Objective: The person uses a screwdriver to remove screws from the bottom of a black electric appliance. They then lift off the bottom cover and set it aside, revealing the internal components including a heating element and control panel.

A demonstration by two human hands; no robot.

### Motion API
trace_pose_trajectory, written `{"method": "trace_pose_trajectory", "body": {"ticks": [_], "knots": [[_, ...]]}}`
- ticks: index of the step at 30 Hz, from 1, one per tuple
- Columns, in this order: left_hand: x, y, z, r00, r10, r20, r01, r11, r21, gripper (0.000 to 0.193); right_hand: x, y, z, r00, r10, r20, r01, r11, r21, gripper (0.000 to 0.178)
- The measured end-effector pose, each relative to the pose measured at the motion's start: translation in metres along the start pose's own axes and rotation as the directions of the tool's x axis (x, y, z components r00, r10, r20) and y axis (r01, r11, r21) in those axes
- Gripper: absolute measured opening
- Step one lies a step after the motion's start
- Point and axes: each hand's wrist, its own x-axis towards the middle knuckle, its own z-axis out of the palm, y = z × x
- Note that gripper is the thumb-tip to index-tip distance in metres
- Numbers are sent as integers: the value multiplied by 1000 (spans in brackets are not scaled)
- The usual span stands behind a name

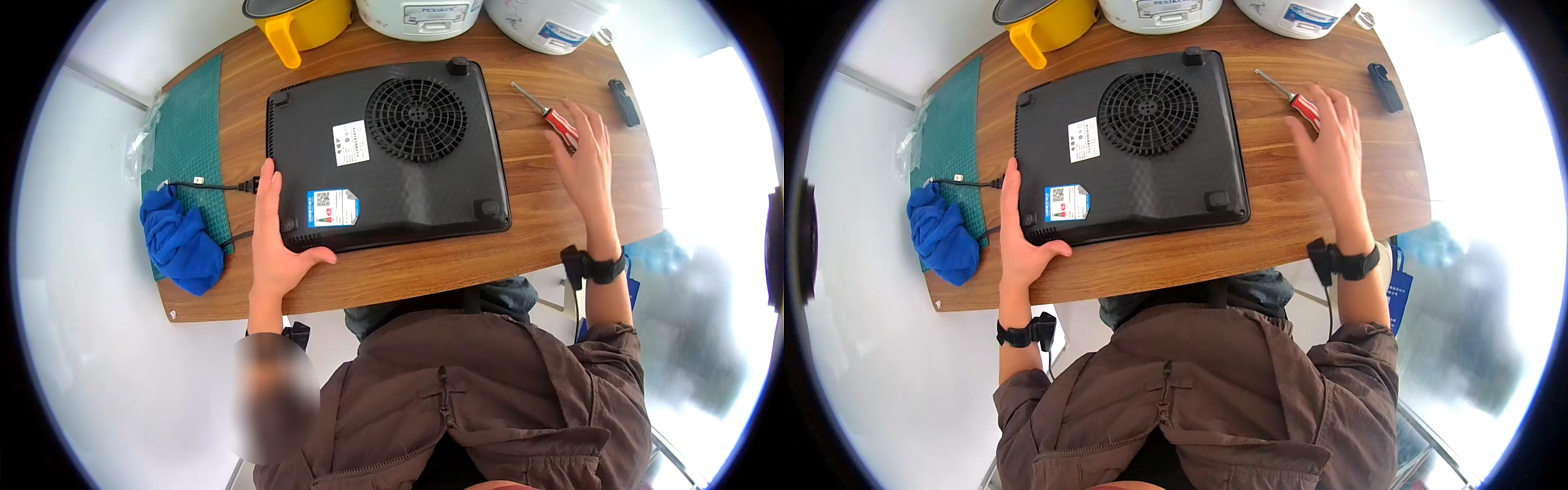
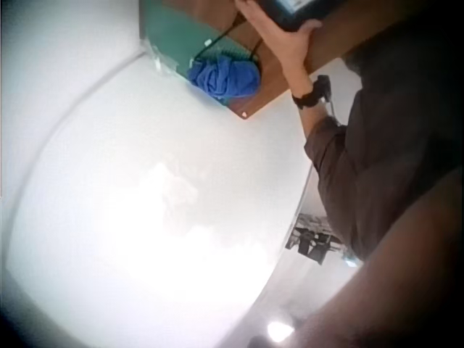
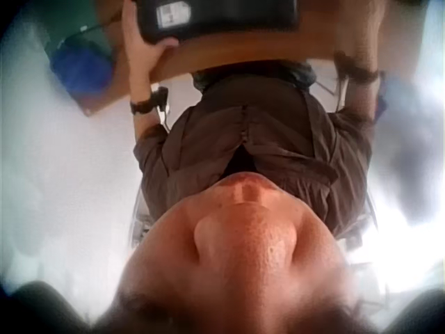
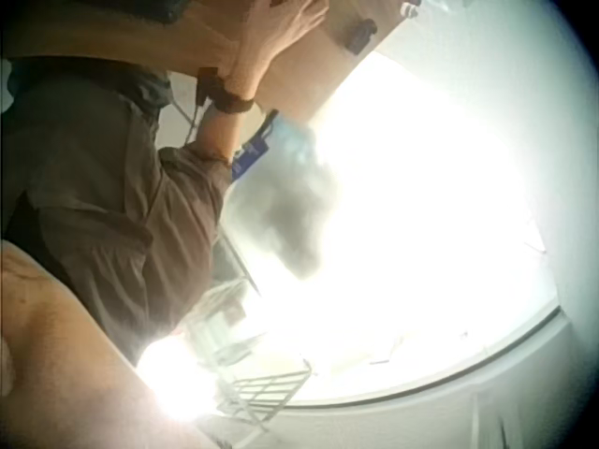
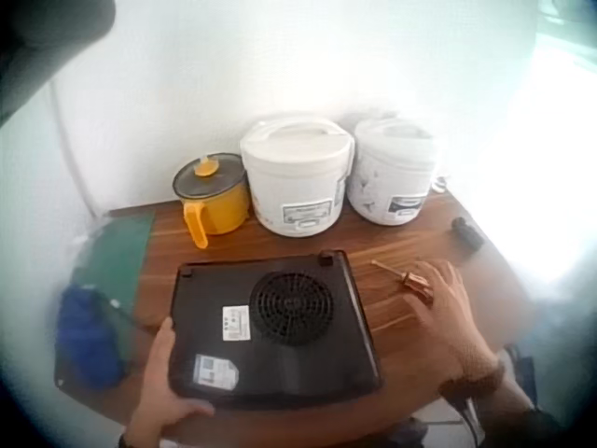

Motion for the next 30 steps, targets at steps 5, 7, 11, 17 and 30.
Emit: {"method": "trace_pose_trajectory", "body": {"ticks": [5, 7, 11, 17, 30], "knots": [[-4, -5, -9, 1000, 3, -28, -3, 1000, -6, 137, -5, 40, 12, 975, 75, 211, -53, 993, -108, 38], [-3, -6, -15, 1000, -9, -29, 2, 968, -250, 126, -12, 37, 8, 958, 213, 191, -207, 977, -50, 36], [-12, -19, -10, 986, -19, -166, -72, 847, -527, 95, -6, 21, 3, 974, 219, 53, -224, 922, 317, 37], [-16, -26, -10, 966, -129, -222, -47, 762, -646, 84, 31, -161, -35, 858, -477, 193, 326, 794, 513, 36], [-18, -36, -3, 948, -170, -269, -100, 643, -759, 79, 52, -305, 8, 565, -813, 140, 532, 488, 692, 36]]}}
